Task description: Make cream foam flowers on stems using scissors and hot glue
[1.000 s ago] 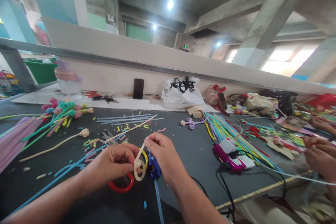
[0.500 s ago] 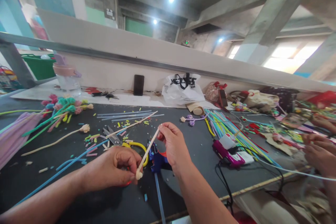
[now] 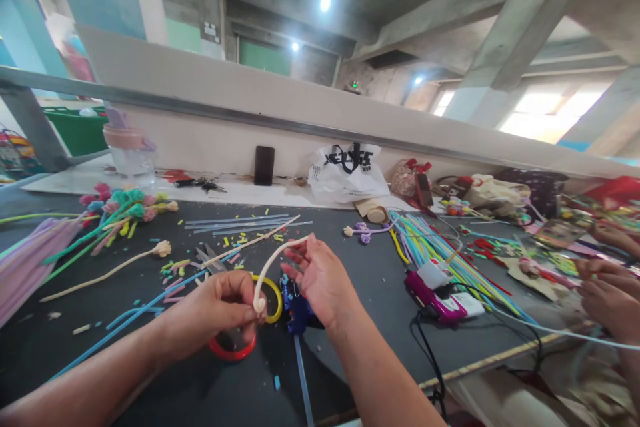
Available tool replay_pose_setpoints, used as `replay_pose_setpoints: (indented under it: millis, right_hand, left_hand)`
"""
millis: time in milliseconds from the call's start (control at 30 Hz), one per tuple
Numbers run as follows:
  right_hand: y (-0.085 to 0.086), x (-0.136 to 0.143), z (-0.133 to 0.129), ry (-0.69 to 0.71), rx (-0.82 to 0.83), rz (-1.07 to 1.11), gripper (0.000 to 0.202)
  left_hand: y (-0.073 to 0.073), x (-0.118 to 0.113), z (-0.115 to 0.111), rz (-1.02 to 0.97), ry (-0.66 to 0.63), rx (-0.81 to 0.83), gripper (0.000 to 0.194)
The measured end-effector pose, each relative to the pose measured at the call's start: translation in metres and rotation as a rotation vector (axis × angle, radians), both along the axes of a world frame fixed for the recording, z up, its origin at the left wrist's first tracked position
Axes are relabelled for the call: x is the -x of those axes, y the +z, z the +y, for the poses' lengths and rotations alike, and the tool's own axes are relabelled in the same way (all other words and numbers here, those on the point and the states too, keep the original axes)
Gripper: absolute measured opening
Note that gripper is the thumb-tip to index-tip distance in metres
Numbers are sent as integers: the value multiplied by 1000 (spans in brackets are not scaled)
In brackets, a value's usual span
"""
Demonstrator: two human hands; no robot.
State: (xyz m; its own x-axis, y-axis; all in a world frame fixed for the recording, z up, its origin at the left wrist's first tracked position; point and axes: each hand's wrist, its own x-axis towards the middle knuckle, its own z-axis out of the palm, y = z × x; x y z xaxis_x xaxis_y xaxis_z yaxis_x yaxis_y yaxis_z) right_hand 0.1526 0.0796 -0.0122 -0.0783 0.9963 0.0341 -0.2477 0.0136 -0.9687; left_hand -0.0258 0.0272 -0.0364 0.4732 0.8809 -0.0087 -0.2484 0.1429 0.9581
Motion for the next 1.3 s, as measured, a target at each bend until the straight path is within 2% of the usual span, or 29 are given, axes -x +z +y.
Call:
replay_pose_setpoints:
  millis: [67, 100, 167, 233, 300, 367, 467, 533, 633, 733, 833, 900, 933, 1000, 1067, 1100, 1167, 1233, 1300]
  right_hand:
    - [-2, -2, -2, -106, -97, -130, 26]
    - [-1, -2, -4, -117, -134, -173, 25]
    - [1, -1, -12, -18, -232, -335, 23]
    - [3, 3, -22, 135, -416, -633, 21]
    - [5, 10, -29, 194, -580, -884, 15]
    - [6, 15, -32, 180, -650, -986, 17]
    - [5, 16, -30, 182, -711, -999, 27]
    - [5, 10, -24, 99, -823, -1097, 26]
    - [7, -11, -8, -160, -956, -1319, 22]
    - [9, -40, 13, -314, -900, -1392, 23]
    - [11, -56, 23, -383, -843, -1431, 17]
    - [12, -52, 17, -339, -816, -1386, 30]
    - [12, -45, 10, -262, -808, -1330, 31]
    - [12, -23, -8, 19, -821, -1167, 18]
    - [10, 0, -24, 190, -845, -1127, 11]
    - [10, 9, -29, 213, -855, -1129, 4]
    - [9, 16, -32, 241, -882, -1129, 13]
    - [9, 9, -25, 277, -912, -1136, 20]
    - [12, -6, -13, 207, -926, -1183, 21]
  left_hand:
    - [-2, 4, 6, -46, 97, -2, 14]
    - [-2, 6, 8, -64, 134, -7, 14]
    - [-2, 9, 12, -91, 185, -24, 15]
    - [0, 10, 13, -113, 210, -61, 15]
    - [1, 10, 13, -116, 212, -104, 15]
    - [2, 9, 12, -104, 201, -130, 15]
    - [2, 10, 12, -112, 195, -88, 14]
    - [4, 11, 12, -166, 202, -37, 14]
    - [8, 13, 13, -261, 221, 6, 16]
    - [9, 14, 13, -283, 230, -13, 15]
    - [7, 15, 14, -245, 237, -64, 14]
    - [7, 14, 14, -214, 233, -88, 14]
    - [7, 14, 14, -202, 226, -96, 14]
    - [7, 12, 12, -177, 217, -106, 14]
    - [8, 11, 11, -148, 218, -109, 16]
    - [8, 10, 10, -136, 221, -108, 17]
    - [7, 9, 9, -135, 204, -104, 18]
    - [5, 9, 9, -160, 164, -91, 17]
    - [4, 9, 10, -195, 119, -83, 15]
